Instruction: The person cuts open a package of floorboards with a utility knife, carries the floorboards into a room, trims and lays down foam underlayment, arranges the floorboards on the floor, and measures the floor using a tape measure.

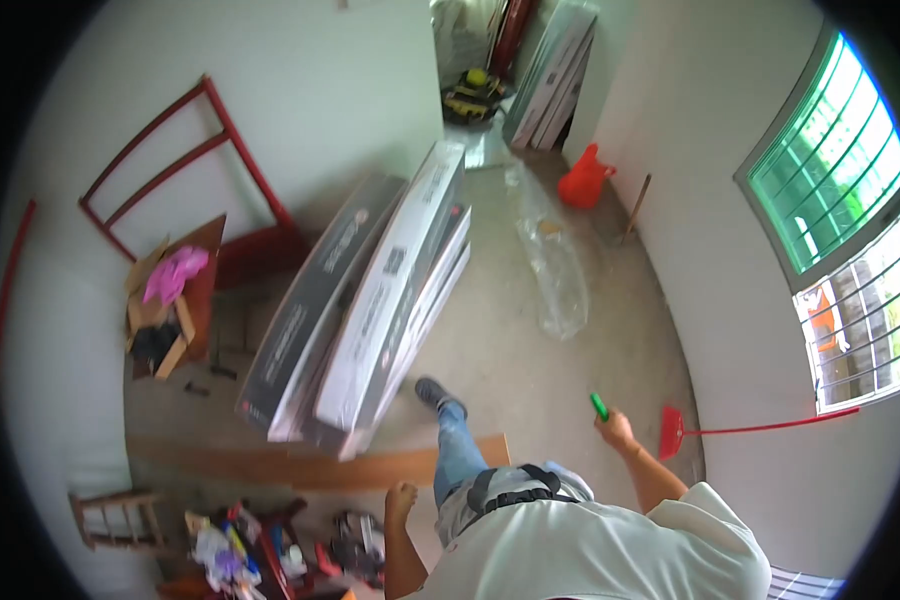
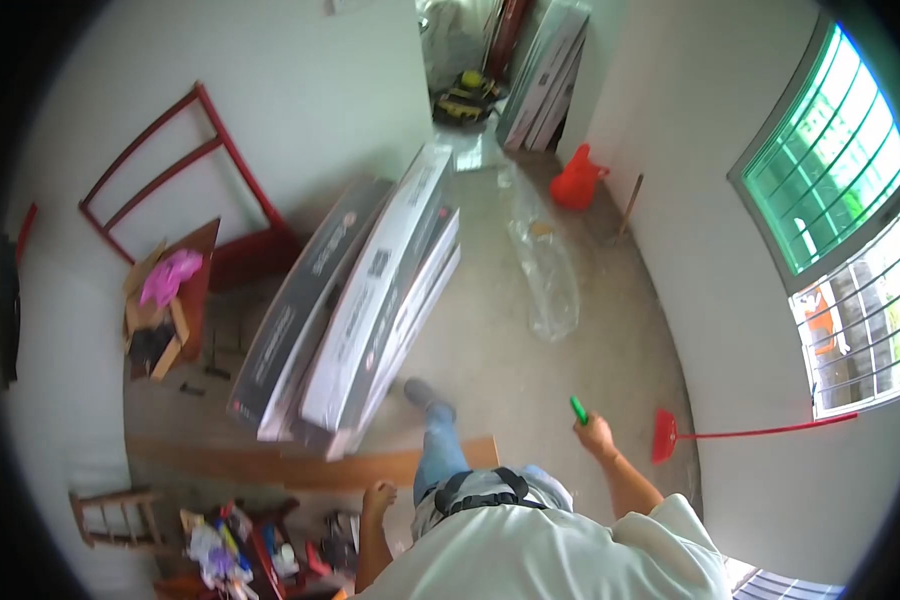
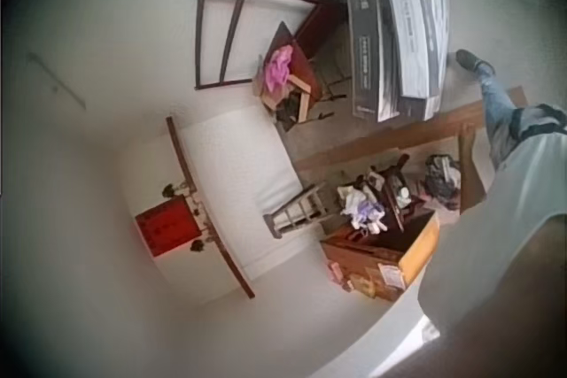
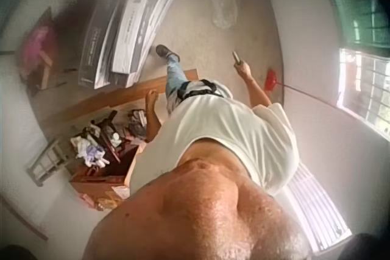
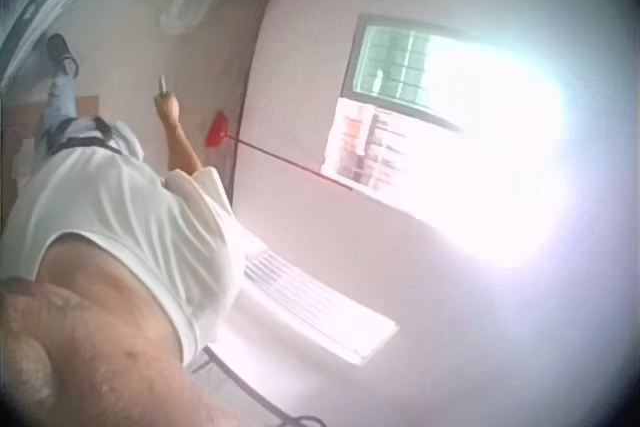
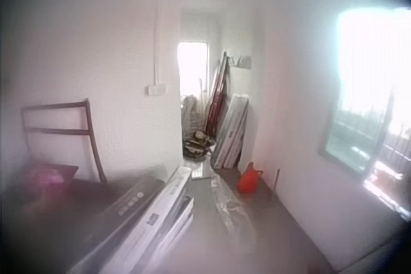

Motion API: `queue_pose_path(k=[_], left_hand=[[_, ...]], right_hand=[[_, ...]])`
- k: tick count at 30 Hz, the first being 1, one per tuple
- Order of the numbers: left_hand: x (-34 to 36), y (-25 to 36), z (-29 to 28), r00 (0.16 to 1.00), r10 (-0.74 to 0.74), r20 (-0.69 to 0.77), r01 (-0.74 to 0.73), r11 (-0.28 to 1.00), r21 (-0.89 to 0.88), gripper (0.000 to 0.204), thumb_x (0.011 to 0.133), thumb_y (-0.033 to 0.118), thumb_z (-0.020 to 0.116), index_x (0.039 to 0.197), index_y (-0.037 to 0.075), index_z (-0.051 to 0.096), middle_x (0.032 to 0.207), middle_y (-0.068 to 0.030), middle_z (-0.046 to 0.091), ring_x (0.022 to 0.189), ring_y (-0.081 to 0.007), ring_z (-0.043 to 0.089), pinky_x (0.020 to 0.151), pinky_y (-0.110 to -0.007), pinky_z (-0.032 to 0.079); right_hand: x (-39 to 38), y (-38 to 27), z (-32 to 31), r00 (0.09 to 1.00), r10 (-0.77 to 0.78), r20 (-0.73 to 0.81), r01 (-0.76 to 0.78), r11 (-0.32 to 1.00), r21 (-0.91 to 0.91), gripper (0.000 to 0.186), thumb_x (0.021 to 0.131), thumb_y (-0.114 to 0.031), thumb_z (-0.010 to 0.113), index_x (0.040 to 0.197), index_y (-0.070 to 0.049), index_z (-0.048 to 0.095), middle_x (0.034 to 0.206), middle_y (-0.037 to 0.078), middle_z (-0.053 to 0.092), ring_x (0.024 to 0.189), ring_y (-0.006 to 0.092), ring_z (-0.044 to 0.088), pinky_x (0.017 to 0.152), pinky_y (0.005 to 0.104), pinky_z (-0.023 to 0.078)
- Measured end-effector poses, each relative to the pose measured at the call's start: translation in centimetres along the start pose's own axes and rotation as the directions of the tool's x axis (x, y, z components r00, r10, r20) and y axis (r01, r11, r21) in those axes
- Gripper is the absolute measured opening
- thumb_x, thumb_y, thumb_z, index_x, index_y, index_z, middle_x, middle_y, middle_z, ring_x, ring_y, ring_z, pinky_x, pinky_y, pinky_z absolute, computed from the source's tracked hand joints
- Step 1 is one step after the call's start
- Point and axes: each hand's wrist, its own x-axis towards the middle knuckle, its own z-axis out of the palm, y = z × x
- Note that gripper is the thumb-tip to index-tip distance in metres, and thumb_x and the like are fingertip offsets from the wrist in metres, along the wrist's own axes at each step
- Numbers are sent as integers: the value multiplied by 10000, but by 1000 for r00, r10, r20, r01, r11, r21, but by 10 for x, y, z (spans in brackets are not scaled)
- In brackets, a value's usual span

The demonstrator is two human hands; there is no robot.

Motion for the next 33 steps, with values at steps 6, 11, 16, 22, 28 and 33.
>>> queue_pose_path(k=[6,11,16,22,28,33], left_hand=[[199,136,42,992,94,79,-99,994,51,202,875,226,582,901,42,661,783,-68,664,683,-161,630,607,-304,504],[300,224,21,942,327,-73,-317,941,121,229,867,212,600,970,22,678,839,-95,690,780,-206,652,713,-339,505],[348,334,12,907,418,53,-391,787,476,221,854,210,584,929,5,619,975,-283,634,943,-454,620,786,-489,500],[364,362,19,963,221,-153,-136,892,430,355,833,225,643,1130,32,641,1098,-232,653,1057,-395,614,914,-477,483],[390,356,22,890,295,-347,-54,825,563,453,769,245,749,1144,19,631,1147,-222,643,1058,-387,615,896,-495,487],[411,309,24,902,29,-431,191,867,459,473,942,437,535,1085,12,687,1030,-226,688,982,-397,654,890,-488,501]], right_hand=[[101,-94,-76,972,132,196,-91,975,-202,374,815,-333,595,1009,-26,685,938,234,702,897,402,684,807,488,544],[182,-202,-103,978,-82,190,128,961,-244,350,823,-317,588,984,-15,665,906,240,694,876,399,684,793,495,541],[271,-299,-124,991,-75,111,91,985,-147,383,859,-371,619,1015,-22,619,817,199,697,714,313,712,730,469,555],[398,-431,-98,907,-250,338,351,892,-283,347,871,-346,621,1026,-39,583,912,249,677,863,418,662,773,527,507],[563,-564,-7,611,-713,344,787,594,-166,247,822,-183,697,959,-26,564,919,237,618,907,459,574,784,548,464],[631,-663,70,271,-861,432,962,262,-80,222,838,-170,693,936,-17,565,878,218,605,924,455,557,886,529,431]])
